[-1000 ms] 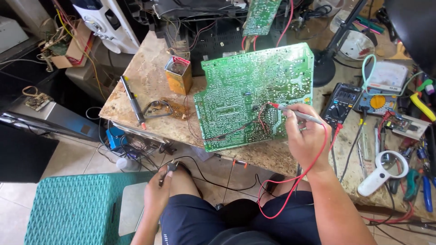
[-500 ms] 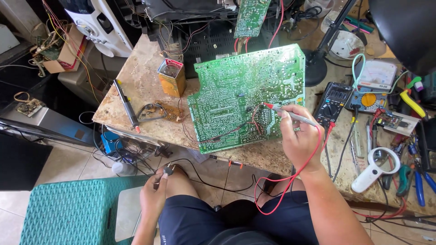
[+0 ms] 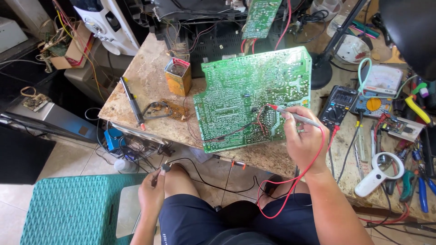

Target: The person is repairing a television circuit board by soldering components and using a multimeter to test electrical connections.

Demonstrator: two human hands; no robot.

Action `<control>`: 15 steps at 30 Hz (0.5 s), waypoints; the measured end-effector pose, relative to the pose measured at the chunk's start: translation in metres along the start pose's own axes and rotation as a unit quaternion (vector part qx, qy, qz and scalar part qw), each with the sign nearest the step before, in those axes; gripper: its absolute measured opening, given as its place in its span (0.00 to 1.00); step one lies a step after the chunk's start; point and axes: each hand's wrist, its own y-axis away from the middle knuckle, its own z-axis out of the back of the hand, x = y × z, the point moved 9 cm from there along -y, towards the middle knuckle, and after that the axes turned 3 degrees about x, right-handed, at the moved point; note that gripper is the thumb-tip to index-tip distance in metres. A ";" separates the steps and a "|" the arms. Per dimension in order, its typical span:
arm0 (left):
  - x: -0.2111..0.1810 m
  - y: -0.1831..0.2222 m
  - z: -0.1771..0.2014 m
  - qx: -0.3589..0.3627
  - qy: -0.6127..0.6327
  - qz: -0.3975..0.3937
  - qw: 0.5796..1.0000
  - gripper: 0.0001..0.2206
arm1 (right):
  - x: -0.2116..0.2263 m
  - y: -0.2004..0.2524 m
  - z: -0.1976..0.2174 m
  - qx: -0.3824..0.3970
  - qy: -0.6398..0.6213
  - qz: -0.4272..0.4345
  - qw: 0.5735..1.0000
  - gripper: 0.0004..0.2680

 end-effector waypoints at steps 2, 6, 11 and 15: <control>0.000 -0.004 0.011 -0.044 0.053 -0.033 0.997 0.17 | 0.000 0.000 -0.001 0.007 0.011 -0.008 1.000 0.05; 0.006 -0.026 0.032 -0.135 0.077 -0.076 0.985 0.15 | -0.010 0.005 -0.005 -0.002 -0.027 0.049 0.998 0.05; -0.020 -0.041 0.051 -0.157 0.061 -0.101 0.981 0.16 | -0.014 0.006 -0.011 0.020 -0.055 -0.009 0.998 0.05; -0.029 -0.053 0.060 -0.179 0.067 -0.125 0.974 0.15 | -0.012 0.006 -0.011 0.019 -0.052 -0.012 0.998 0.05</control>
